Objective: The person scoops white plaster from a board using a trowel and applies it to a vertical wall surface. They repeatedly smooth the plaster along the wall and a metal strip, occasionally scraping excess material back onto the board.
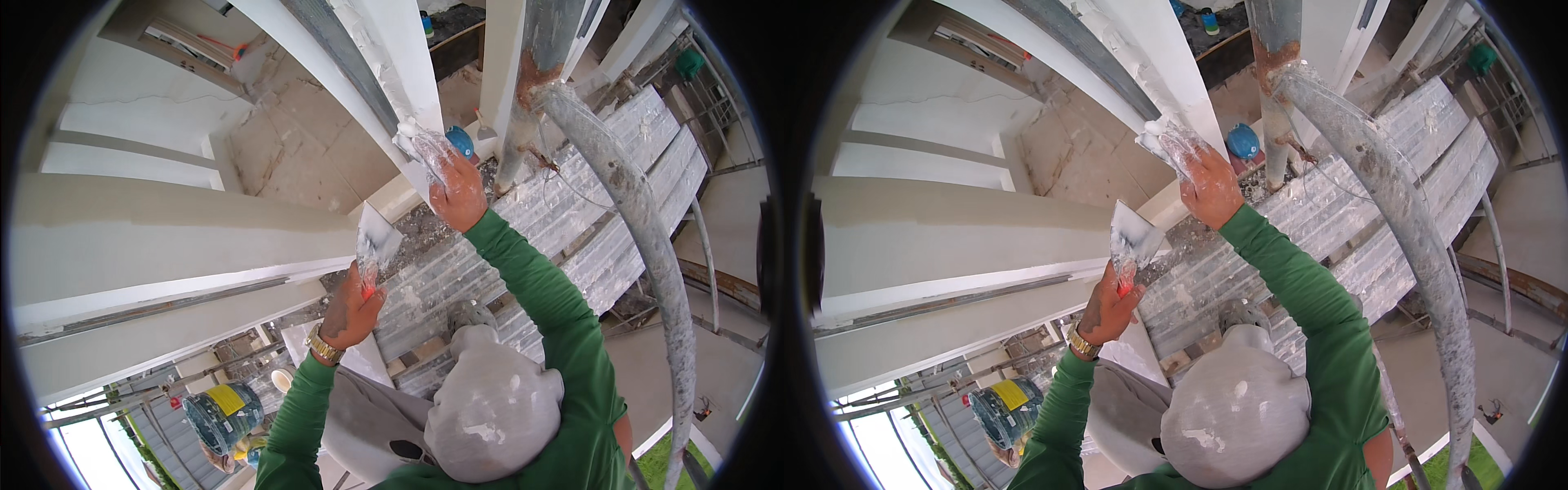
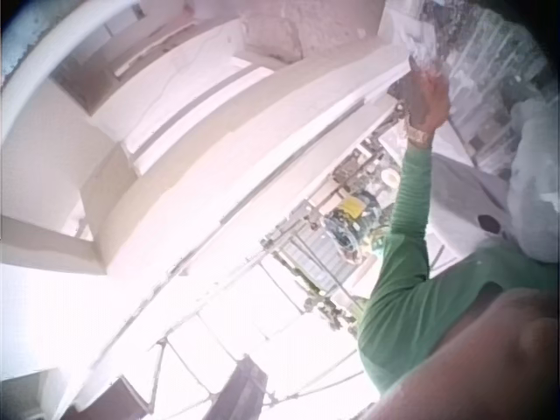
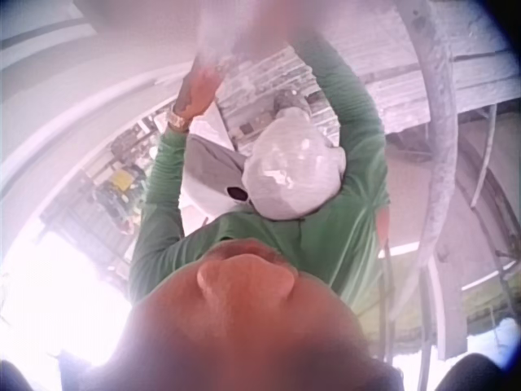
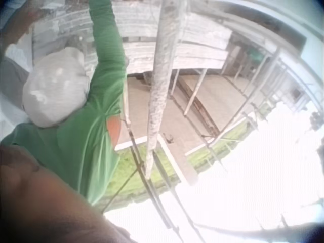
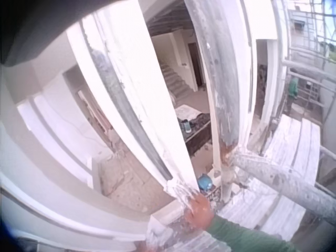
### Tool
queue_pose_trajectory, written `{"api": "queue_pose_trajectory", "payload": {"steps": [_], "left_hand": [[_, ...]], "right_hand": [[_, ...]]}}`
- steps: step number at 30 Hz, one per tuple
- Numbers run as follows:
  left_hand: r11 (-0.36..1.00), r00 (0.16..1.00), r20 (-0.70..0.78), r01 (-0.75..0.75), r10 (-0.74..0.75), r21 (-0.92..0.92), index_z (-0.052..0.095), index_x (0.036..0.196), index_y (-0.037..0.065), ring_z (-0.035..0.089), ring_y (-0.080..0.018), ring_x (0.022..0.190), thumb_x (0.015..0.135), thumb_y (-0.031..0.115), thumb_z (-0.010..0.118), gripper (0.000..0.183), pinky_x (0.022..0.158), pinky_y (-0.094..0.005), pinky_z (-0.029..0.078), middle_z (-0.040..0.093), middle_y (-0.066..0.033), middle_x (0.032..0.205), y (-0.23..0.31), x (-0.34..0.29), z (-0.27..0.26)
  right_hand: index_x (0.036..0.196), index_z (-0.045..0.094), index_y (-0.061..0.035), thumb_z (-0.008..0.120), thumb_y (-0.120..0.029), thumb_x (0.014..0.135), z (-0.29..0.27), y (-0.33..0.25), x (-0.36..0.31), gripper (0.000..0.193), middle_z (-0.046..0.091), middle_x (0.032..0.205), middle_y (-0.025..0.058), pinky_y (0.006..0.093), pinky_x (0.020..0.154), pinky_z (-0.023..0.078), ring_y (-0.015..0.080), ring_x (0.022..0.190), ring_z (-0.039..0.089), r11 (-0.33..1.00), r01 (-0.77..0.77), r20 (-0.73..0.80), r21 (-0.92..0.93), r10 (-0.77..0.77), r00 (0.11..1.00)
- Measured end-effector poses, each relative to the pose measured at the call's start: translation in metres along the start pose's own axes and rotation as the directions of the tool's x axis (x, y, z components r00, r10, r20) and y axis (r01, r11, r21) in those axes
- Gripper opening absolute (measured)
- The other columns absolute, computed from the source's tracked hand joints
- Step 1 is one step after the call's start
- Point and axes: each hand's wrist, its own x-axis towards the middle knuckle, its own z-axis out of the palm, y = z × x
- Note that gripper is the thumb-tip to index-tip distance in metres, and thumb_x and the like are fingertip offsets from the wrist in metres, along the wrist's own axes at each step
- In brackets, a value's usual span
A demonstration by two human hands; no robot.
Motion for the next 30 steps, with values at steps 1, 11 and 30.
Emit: {"api": "queue_pose_trajectory", "payload": {"steps": [1,11,30], "left_hand": [[0.995,0.996,0.040,0.086,-0.084,-0.055,0.027,0.137,-0.005,0.063,-0.0207,0.073,0.087,0.011,0.056,0.060,0.052,-0.0329,0.051,0.058,-0.0223,0.106,0.006,-0.002,0.002],[0.922,0.945,0.067,0.327,-0.320,-0.209,0.028,0.140,0.003,0.059,-0.0142,0.065,0.088,0.011,0.058,0.061,0.049,-0.0279,0.052,0.062,-0.0113,0.095,-0.029,-0.042,0.027],[0.835,0.897,0.149,0.441,-0.416,-0.329,0.033,0.136,0.001,0.059,-0.0124,0.070,0.086,0.006,0.062,0.057,0.046,-0.0256,0.055,0.056,-0.0090,0.107,-0.048,-0.060,0.040]], "right_hand": [[0.122,0.055,-0.0006,0.056,-0.002,0.072,-0.001,0.020,0.009,0.051,0.055,0.123,0.0235,0.0466,0.096,0.043,0.0436,0.110,0.052,0.999,-0.034,-0.051,0.018,0.035,0.998],[0.104,0.065,-0.0006,0.060,-0.008,0.073,0.032,0.092,0.114,0.033,0.066,0.085,0.0229,0.0393,0.072,0.052,0.0408,0.078,0.063,0.871,-0.386,-0.007,0.304,0.407,0.913],[0.097,0.066,0.0029,0.064,-0.012,0.071,0.008,0.099,0.134,0.030,0.065,0.077,0.0230,0.0372,0.068,0.051,0.0356,0.066,0.062,0.968,-0.237,-0.049,-0.076,0.234,0.971]]}}
